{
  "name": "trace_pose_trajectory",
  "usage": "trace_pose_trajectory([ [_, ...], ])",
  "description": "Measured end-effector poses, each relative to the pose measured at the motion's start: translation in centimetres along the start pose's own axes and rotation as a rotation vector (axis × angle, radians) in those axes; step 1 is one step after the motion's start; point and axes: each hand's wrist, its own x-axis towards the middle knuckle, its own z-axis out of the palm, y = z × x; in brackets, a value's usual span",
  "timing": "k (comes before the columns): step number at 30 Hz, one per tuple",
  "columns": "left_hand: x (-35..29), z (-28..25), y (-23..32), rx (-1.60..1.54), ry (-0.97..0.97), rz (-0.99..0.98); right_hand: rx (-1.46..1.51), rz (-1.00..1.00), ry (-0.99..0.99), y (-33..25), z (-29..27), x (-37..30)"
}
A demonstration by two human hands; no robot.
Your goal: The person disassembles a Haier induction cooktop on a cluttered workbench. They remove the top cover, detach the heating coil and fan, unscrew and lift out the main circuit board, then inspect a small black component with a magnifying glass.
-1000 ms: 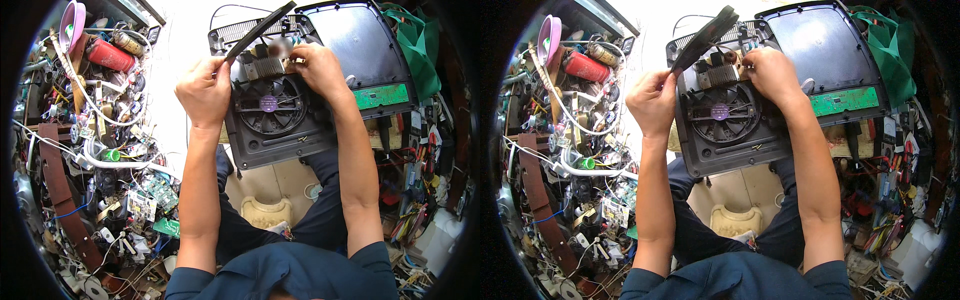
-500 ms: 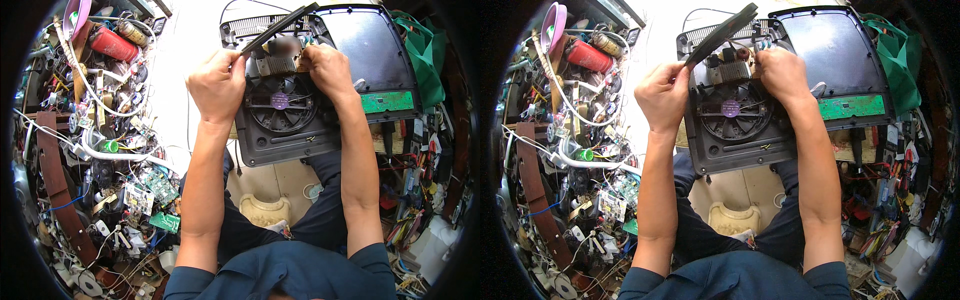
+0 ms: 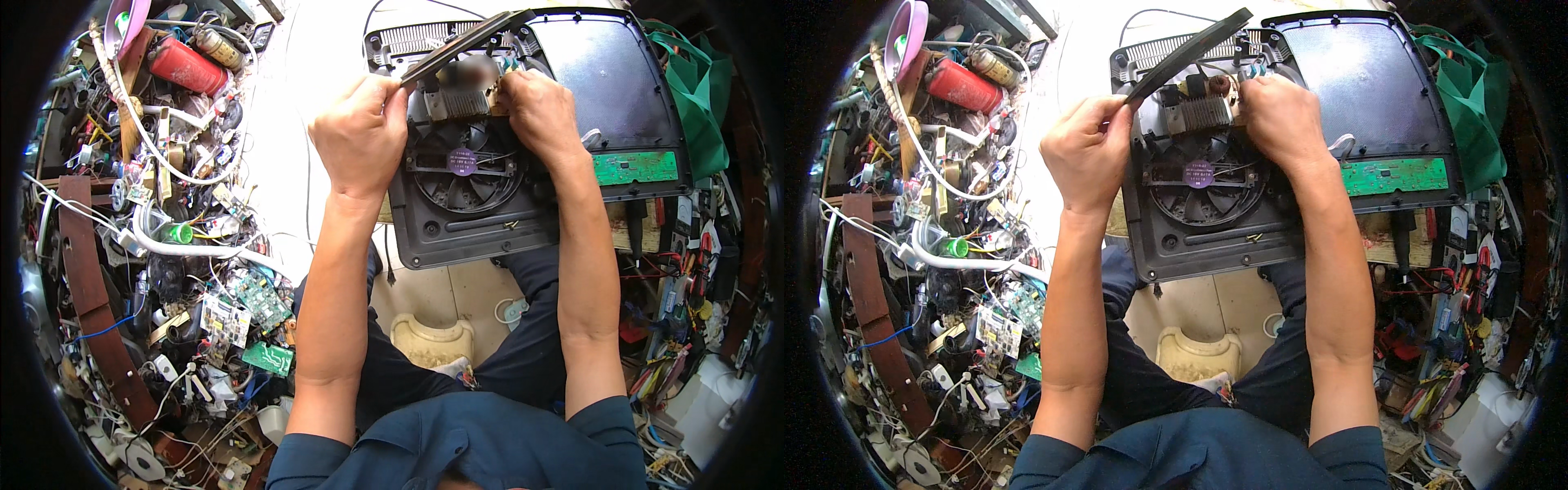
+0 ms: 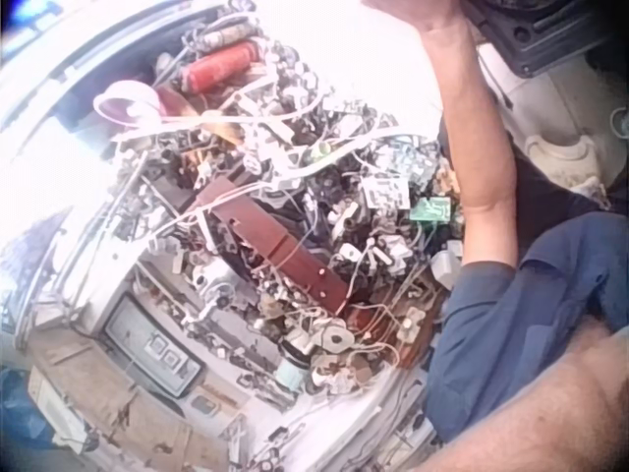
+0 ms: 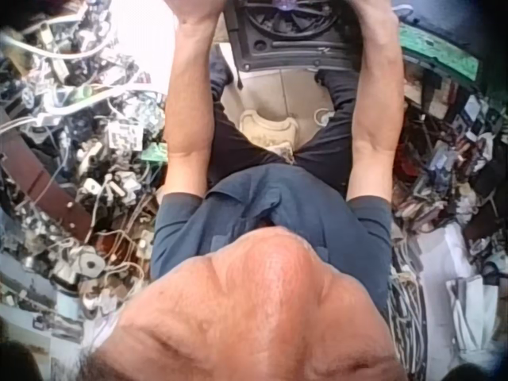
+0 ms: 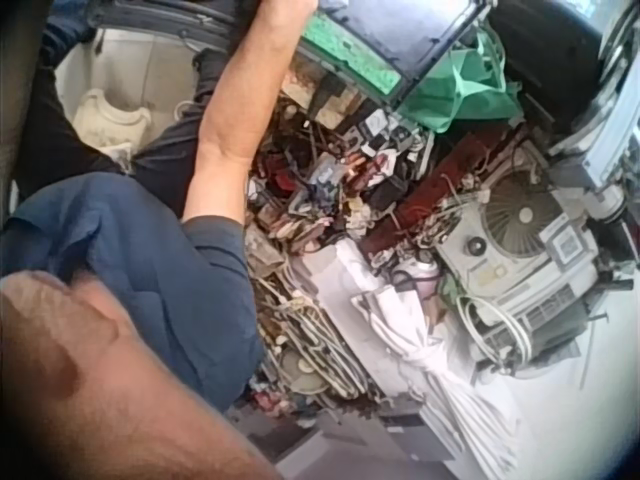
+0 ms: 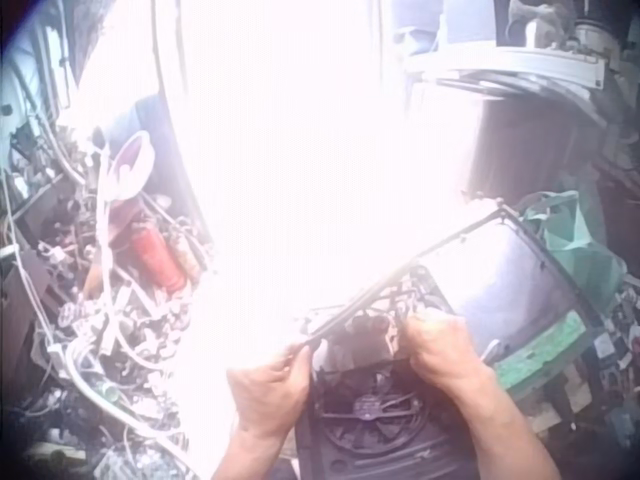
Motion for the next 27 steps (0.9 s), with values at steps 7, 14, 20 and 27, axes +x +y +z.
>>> trace_pose_trajectory([
  [7,0.1,0.3,-0.3,-0.014,0.040,0.006,0.114,0.133,-0.021,-0.1,-0.2,0.1],
  [14,0.9,0.1,-2.0,-0.257,0.034,-0.284,0.378,0.186,0.139,0.3,-2.1,-0.8],
  [20,2.2,-0.3,-4.8,-0.682,0.091,-0.635,0.367,0.270,0.101,-0.5,-4.9,-2.9],
  [27,2.3,-0.3,-8.1,-0.970,0.168,-0.965,0.360,0.219,0.050,0.5,-5.4,-3.4],
])
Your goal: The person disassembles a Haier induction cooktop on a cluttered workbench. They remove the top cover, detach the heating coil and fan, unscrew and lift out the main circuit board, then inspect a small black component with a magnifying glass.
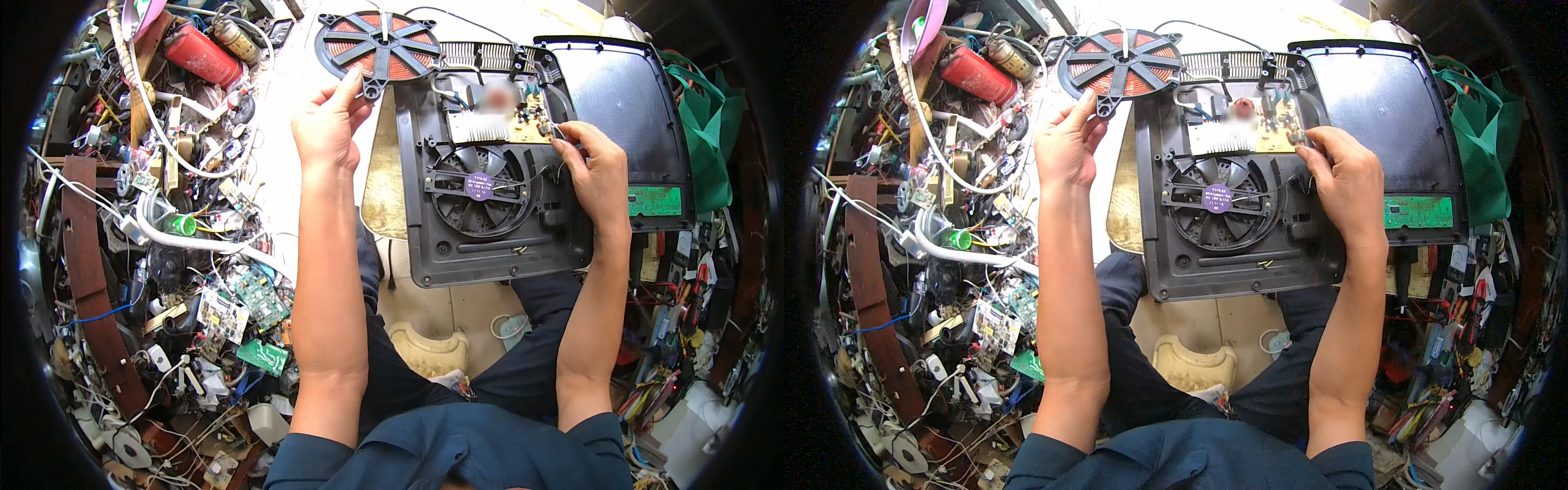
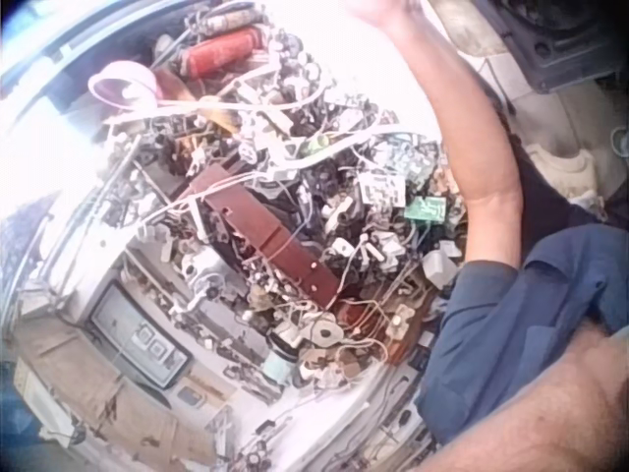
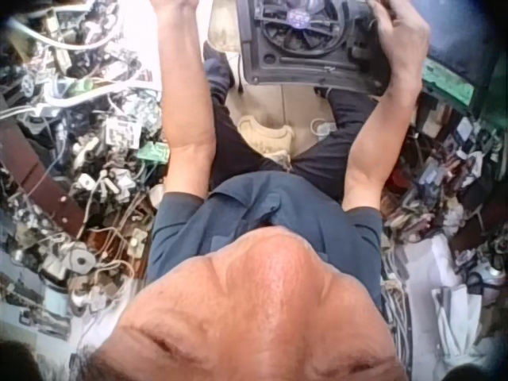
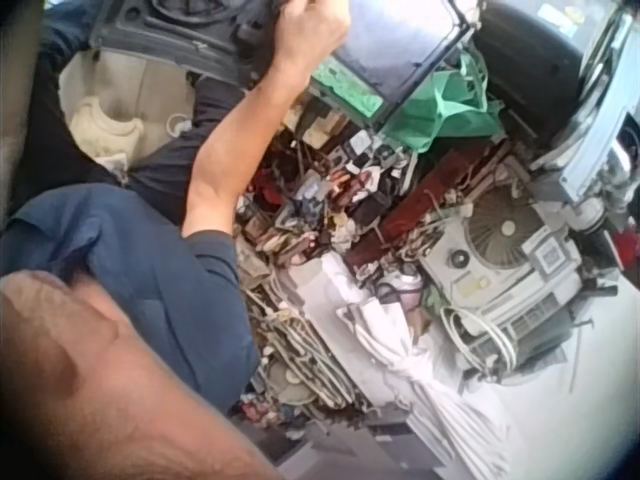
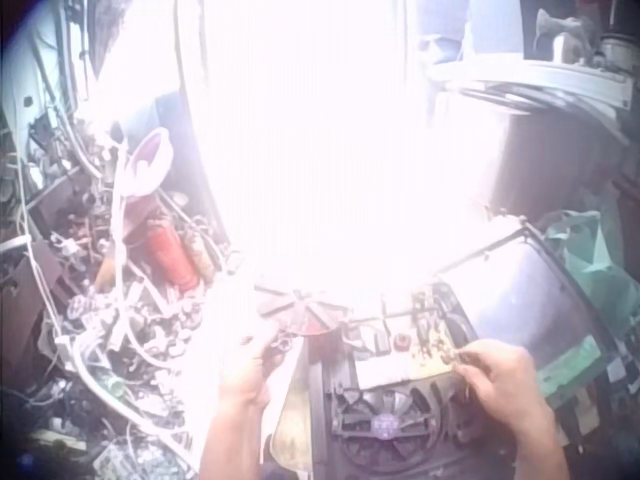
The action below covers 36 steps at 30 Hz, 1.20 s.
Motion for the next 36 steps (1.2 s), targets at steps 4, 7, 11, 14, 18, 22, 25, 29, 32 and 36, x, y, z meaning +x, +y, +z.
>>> trace_pose_trajectory([
  [4,0.5,-0.3,-0.5,-0.050,-0.017,-0.061,0.025,0.035,-0.011,-0.3,-0.5,0.0],
  [7,0.2,-0.1,-0.2,-0.013,-0.012,-0.112,0.002,-0.032,0.007,-0.6,-0.5,-0.2],
  [11,-0.1,-0.1,0.0,0.035,-0.027,-0.098,-0.044,-0.159,-0.047,-3.3,-0.2,-0.9],
  [14,-0.6,0.0,0.2,0.114,-0.014,-0.091,0.082,-0.271,-0.090,-5.8,0.6,-1.3],
  [18,-0.9,0.5,0.2,0.163,0.010,-0.111,0.175,-0.387,-0.135,-7.5,1.4,-1.6],
  [22,-1.0,0.5,0.3,0.186,0.022,-0.108,0.232,-0.393,-0.128,-7.4,2.1,-1.6],
  [25,-1.2,0.4,0.4,0.189,0.036,-0.105,0.227,-0.371,-0.121,-7.0,2.2,-1.3],
  [29,-1.5,0.7,0.4,0.207,0.043,-0.087,0.216,-0.333,-0.138,-6.3,2.1,-1.3],
  [32,-1.4,0.6,0.3,0.181,0.048,-0.088,0.215,-0.303,-0.172,-5.8,1.8,-1.1],
  [36,-1.5,0.9,0.2,0.147,0.038,-0.101,0.215,-0.284,-0.189,-5.2,1.7,-1.1],
])
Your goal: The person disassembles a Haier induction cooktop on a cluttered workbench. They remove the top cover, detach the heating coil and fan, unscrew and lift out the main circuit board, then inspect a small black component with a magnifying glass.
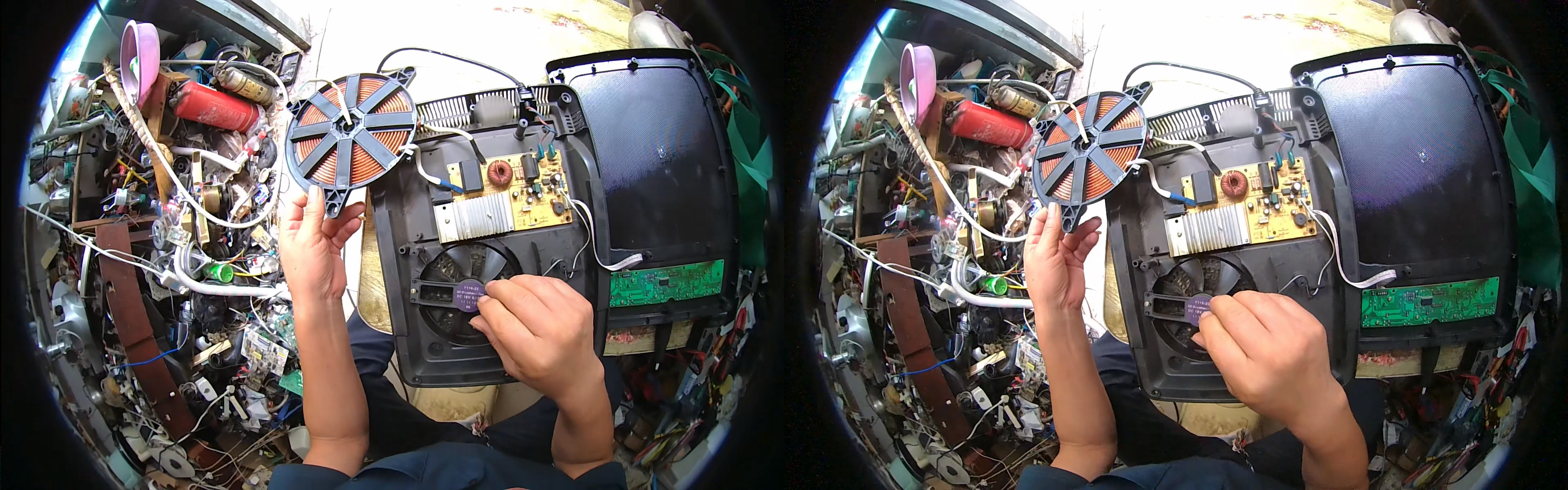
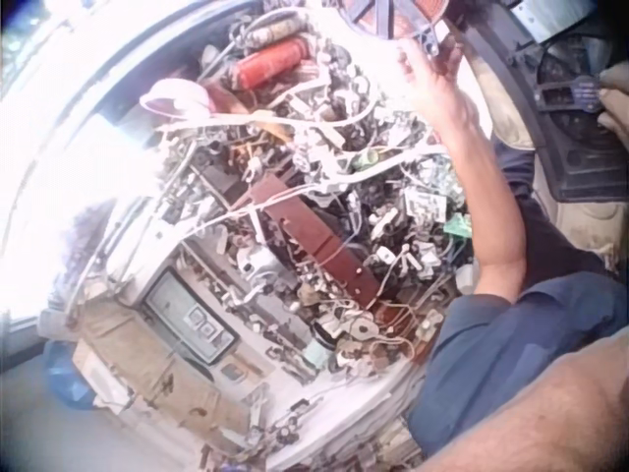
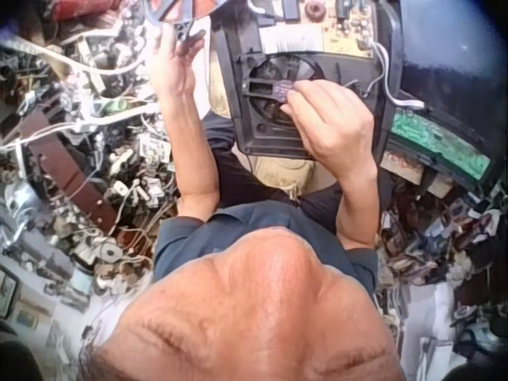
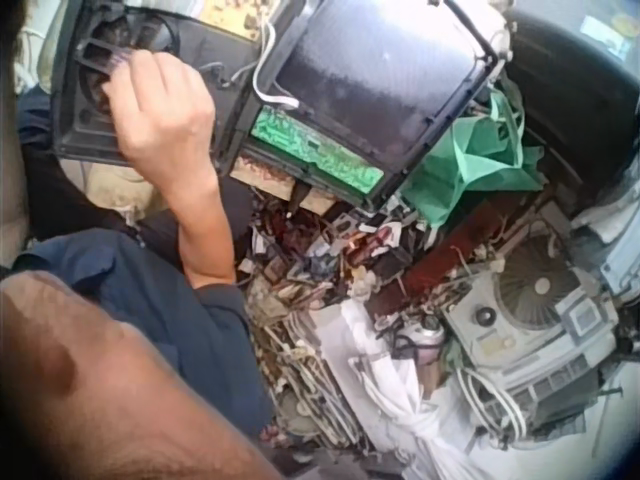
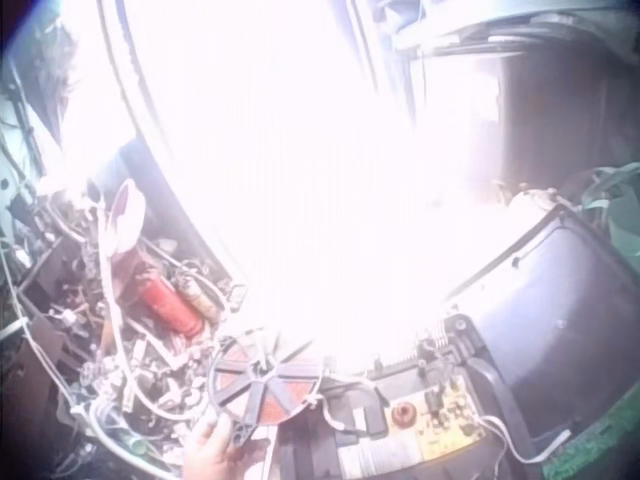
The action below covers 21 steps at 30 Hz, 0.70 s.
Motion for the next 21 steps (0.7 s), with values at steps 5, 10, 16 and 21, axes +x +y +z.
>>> trace_pose_trajectory([
  [5,0.14,-0.04,-0.53,-0.002,-0.014,0.003,0.008,0.001,0.013,0.27,-0.29,-0.16],
  [10,0.17,0.27,-0.55,0.034,-0.015,0.013,0.013,-0.002,0.025,0.41,-0.21,-0.25],
  [16,0.20,0.43,-0.66,0.004,-0.029,0.008,0.020,-0.039,0.058,0.23,0.28,-0.35],
  [21,0.27,-0.12,-0.70,-0.008,-0.029,0.024,0.030,-0.060,0.021,-0.48,0.50,-0.37],
])
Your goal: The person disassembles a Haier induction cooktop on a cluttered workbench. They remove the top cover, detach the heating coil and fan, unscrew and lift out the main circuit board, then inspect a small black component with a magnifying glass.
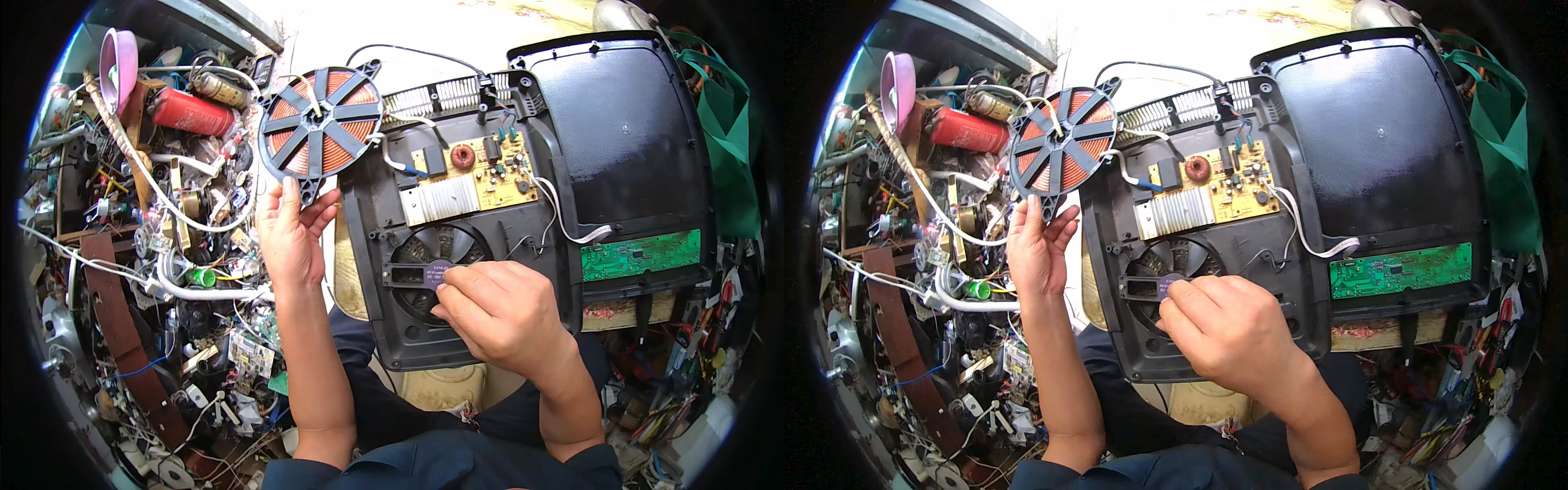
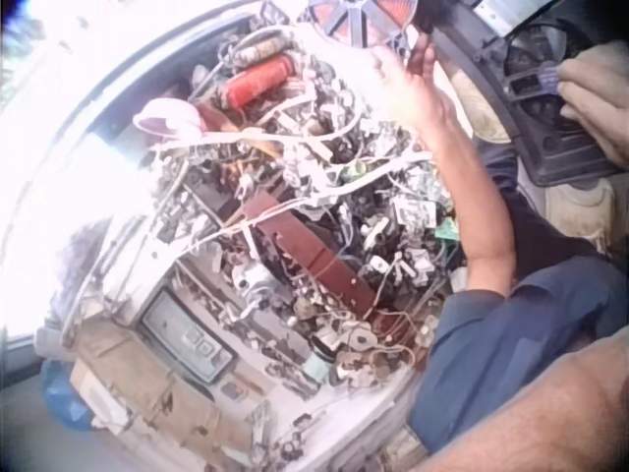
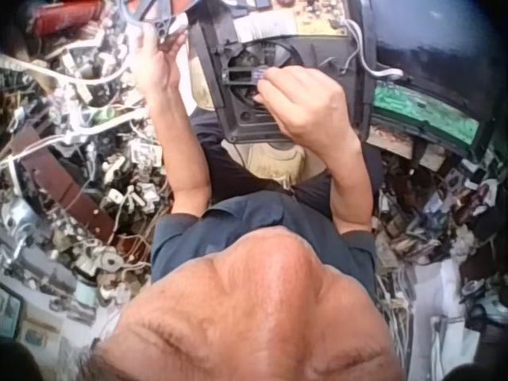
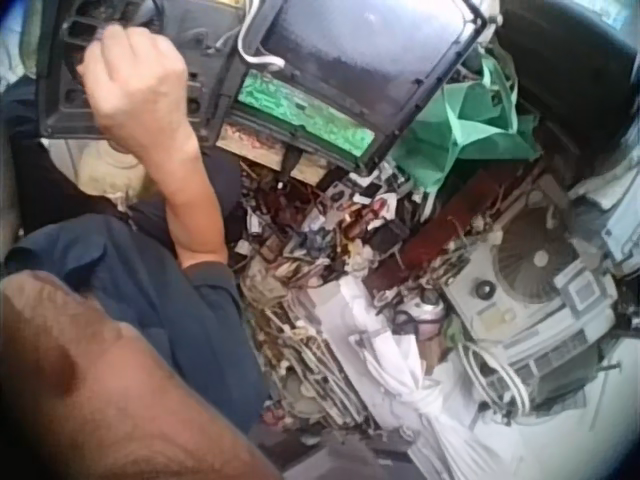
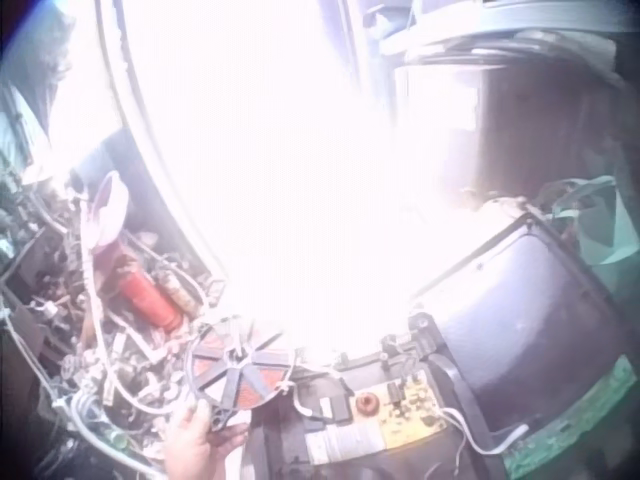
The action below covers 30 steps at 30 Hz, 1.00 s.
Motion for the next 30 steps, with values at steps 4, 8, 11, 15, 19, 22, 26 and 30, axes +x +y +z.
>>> trace_pose_trajectory([
  [4,0.1,-0.3,-0.2,-0.013,-0.036,-0.009,-0.008,-0.019,-0.019,-0.1,0.2,-0.2],
  [8,0.2,1.4,-0.5,0.009,-0.037,0.014,-0.029,-0.032,0.008,-0.1,-0.5,-0.6],
  [11,1.4,-0.2,-1.1,0.091,-0.049,0.075,-0.024,-0.016,-0.032,0.0,-0.7,-1.1],
  [15,3.3,-1.7,-1.6,0.023,-0.086,0.040,-0.075,-0.033,-0.002,-0.1,-2.8,-1.8],
  [19,5.7,-2.0,-2.7,-0.032,-0.161,0.014,-0.117,0.083,0.306,-0.3,-6.2,-5.4],
  [22,7.7,-3.2,-3.5,-0.071,-0.220,-0.009,-0.295,0.226,0.492,0.3,-9.4,-11.9],
  [26,9.6,-4.5,-4.0,-0.119,-0.249,-0.040,-0.453,0.731,0.742,1.2,-11.7,-20.3],
  [30,10.9,-4.6,-3.7,-0.033,-0.278,-0.041,-0.662,0.888,0.631,4.8,-14.8,-25.3],
])
